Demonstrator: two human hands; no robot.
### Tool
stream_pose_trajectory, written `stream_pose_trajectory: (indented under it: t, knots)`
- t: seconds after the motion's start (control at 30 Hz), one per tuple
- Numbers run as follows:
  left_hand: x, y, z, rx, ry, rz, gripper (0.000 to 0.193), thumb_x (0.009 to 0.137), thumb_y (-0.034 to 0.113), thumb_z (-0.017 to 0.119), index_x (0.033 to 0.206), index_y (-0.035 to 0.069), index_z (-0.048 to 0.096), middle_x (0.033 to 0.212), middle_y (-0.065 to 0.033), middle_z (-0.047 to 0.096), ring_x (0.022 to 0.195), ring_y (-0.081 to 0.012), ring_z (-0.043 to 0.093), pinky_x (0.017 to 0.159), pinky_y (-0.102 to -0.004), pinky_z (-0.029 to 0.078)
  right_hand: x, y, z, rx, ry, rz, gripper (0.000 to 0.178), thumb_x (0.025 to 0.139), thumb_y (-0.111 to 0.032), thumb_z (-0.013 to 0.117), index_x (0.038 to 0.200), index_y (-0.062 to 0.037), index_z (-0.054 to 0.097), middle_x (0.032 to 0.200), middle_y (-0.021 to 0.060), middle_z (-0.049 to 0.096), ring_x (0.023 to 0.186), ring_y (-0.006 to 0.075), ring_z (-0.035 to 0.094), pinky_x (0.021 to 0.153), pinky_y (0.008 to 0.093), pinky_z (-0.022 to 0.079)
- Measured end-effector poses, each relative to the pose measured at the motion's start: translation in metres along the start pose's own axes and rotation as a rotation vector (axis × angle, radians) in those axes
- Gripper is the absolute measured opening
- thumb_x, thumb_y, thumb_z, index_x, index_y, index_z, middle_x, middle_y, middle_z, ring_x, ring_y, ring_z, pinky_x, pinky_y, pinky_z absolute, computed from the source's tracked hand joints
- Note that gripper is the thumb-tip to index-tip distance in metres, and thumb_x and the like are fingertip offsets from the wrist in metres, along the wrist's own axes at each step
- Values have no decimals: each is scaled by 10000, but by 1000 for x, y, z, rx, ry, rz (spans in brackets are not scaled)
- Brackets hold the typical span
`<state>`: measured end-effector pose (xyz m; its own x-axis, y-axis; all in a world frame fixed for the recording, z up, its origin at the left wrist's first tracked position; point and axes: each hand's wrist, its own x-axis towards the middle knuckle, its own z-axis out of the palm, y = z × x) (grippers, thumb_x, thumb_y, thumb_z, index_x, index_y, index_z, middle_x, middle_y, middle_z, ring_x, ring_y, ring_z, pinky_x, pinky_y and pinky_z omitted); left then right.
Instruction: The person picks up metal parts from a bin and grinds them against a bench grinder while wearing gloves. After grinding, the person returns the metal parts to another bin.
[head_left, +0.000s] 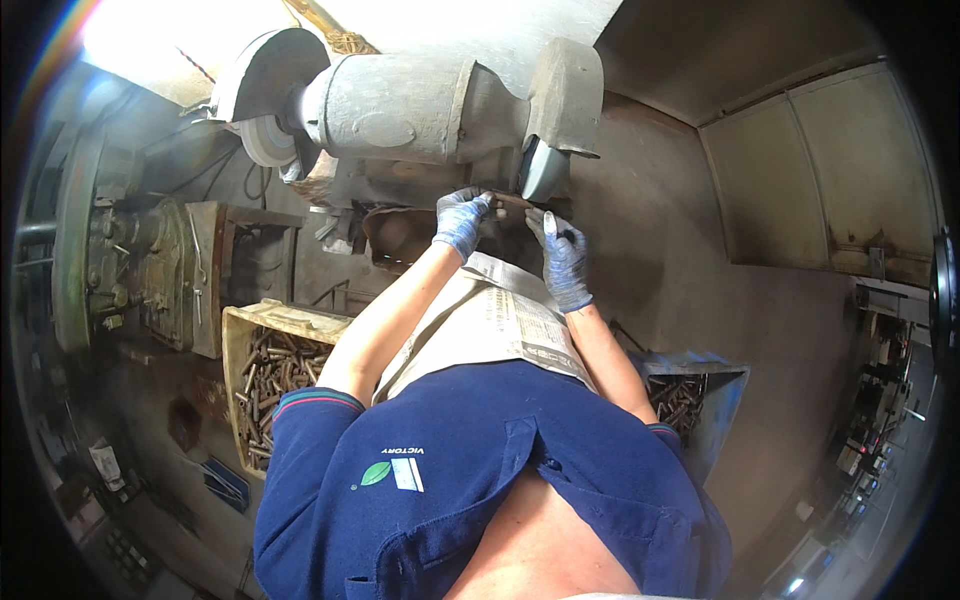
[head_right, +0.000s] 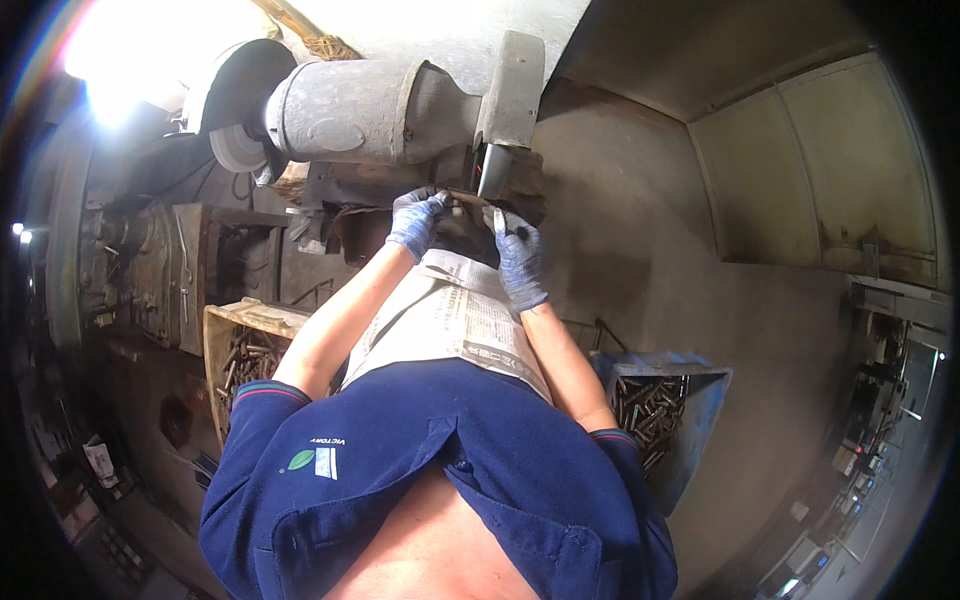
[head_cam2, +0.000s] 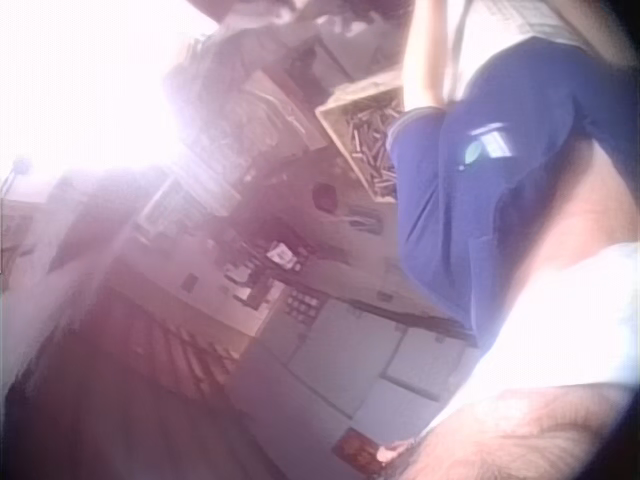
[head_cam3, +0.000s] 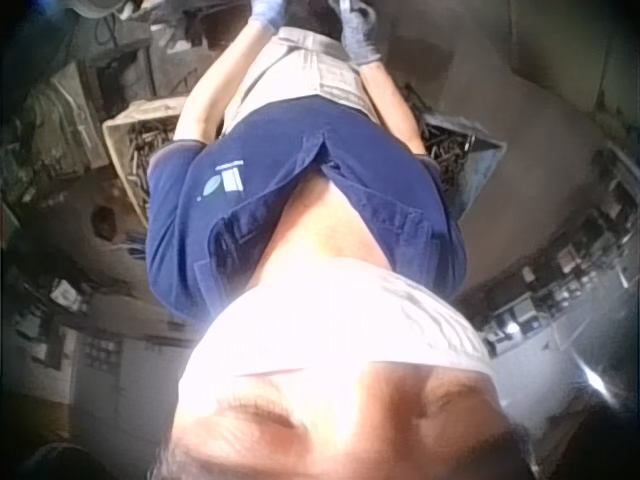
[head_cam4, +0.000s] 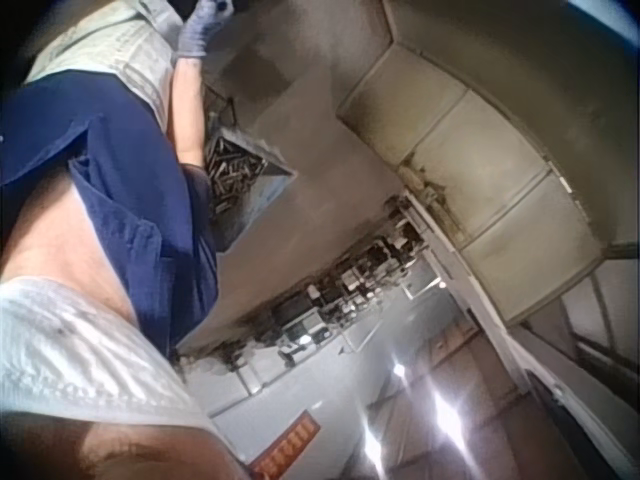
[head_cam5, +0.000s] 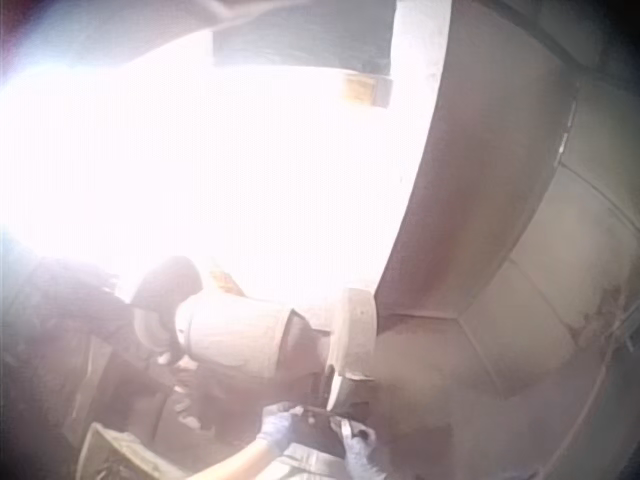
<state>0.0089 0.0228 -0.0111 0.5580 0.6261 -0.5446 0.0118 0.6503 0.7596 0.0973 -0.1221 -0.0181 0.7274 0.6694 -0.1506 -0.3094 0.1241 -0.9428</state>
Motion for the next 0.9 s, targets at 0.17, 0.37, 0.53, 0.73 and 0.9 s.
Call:
stream_pose_trajectory:
  t: [0.17,0.37,0.53,0.73,0.9]
  knots:
    - [-6,11,-6,-18,24,-14,64,851,4,560,841,-6,623,732,-69,640,573,-128,605,501,-245,497,4,9,6,11,-24,6,360,909,-228,545,1078,90,564,1035,190,607,979,271,595,924,371,462]
    - [-11,4,-27,16,-120,148,80,873,30,545,906,-24,595,808,-107,641,670,-168,634,596,-290,545,-11,-2,16,72,-84,-48,318,909,-169,535,1098,86,562,1115,175,569,1054,282,555,952,391,446]
    - [-46,9,-35,24,-214,283,132,833,23,603,943,-41,636,836,-71,655,731,-97,601,662,-230,503,-44,-42,15,-524,-157,-520,252,872,-73,537,1088,43,600,1164,170,550,1122,269,513,989,355,399]
    - [-92,43,-26,80,-361,284,172,829,36,618,974,-56,624,850,-85,657,744,-117,618,713,-246,514,-64,-73,13,-617,-215,-722,386,811,-251,639,1074,30,611,1167,181,542,1122,276,503,956,366,389]
    - [-97,48,-27,125,-372,302,179,825,45,628,976,-50,627,838,-76,656,746,-99,608,696,-229,500,-69,-77,11,-593,-202,-750,417,802,-288,654,1077,24,614,1141,183,557,1111,292,513,961,374,386]
